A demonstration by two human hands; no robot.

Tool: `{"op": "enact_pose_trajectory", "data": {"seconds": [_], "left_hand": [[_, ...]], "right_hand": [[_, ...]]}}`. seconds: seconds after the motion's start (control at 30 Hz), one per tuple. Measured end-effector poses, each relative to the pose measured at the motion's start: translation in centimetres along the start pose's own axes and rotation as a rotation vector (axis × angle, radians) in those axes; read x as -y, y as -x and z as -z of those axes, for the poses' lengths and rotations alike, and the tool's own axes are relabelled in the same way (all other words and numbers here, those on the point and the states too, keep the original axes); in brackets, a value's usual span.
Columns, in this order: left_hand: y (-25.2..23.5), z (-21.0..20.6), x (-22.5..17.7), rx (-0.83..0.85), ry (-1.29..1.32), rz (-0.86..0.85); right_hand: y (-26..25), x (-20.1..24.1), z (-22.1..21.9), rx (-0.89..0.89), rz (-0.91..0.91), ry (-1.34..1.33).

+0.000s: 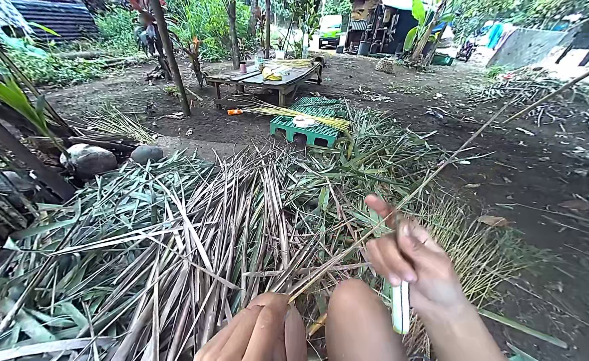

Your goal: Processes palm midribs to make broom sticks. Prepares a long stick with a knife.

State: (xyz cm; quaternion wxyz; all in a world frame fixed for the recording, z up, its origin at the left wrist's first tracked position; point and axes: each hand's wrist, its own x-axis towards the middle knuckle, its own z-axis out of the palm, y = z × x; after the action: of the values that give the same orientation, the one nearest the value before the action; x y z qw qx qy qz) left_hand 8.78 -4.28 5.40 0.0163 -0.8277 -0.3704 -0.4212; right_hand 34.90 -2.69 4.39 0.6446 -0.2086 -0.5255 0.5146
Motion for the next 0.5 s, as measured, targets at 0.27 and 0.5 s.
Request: {"op": "enact_pose_trajectory", "data": {"seconds": [0.27, 0.5], "left_hand": [[-0.6, -0.5, -0.8, -0.035, 0.021, -0.017], [0.9, 1.3, 0.9, 0.012, -0.009, 0.045]], "right_hand": [[1.1, -2.4, -3.4, 0.334, -0.103, 0.017], [-0.2, 0.6, 2.5, -0.096, 0.063, -0.047]]}}
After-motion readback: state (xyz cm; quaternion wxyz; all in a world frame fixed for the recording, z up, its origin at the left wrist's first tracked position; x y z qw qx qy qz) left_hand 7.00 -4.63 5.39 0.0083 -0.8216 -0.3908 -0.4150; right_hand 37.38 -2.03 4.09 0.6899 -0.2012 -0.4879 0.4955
